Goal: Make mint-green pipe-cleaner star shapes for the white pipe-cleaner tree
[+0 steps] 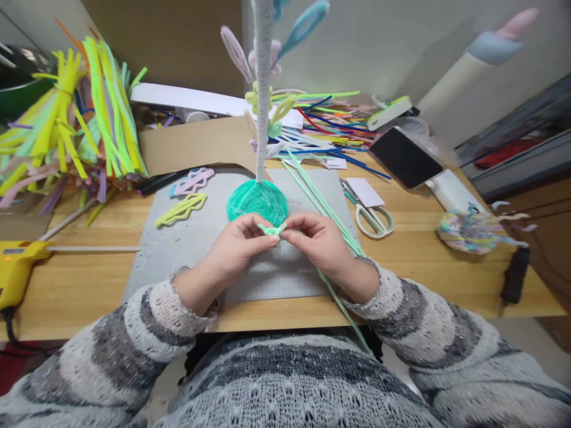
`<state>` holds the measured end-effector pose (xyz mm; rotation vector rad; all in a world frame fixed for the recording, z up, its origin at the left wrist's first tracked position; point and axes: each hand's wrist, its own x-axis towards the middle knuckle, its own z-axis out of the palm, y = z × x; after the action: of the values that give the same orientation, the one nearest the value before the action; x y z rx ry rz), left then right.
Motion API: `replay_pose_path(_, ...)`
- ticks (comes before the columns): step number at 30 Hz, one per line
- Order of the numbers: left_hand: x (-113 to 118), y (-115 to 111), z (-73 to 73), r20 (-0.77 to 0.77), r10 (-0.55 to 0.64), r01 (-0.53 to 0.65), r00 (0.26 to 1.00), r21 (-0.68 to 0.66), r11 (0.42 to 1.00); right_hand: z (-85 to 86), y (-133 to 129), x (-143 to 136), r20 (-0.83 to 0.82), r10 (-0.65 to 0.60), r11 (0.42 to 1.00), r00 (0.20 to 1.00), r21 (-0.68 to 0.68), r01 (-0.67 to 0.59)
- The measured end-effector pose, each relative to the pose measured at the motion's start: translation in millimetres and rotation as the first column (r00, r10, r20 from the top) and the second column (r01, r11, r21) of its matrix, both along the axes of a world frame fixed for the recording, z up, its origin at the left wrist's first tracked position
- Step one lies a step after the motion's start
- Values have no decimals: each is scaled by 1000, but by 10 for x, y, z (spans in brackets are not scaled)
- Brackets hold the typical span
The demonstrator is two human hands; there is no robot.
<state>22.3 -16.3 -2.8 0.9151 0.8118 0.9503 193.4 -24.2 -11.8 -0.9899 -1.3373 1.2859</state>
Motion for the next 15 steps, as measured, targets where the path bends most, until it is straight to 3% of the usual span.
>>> replay_pose_path(4, 26, -11, -32, -50, 29, -23, 998, 110, 994, -30, -27, -26, 42, -83, 996, 996, -6, 84)
replay_pose_path(7, 11, -6, -27, -175, 31, -3, 984, 157, 988, -12, -22, -26, 98, -79, 997, 992, -5, 80)
replay_pose_path(11, -23, 1, -7, -356, 110, -30, 928, 222, 975, 81, 57, 61, 104, 75, 994, 992, -81, -67)
replay_pose_path(13, -24, 2, -2, -354, 99, -32, 930, 190, 981, 137, 113, 138, 94, 188, 971, 978, -171, -170)
replay_pose_path(15, -13, 2, 0, -258, 34, -12, 966, 85, 996, 176, 161, 211, 61, 264, 939, 963, -244, -242)
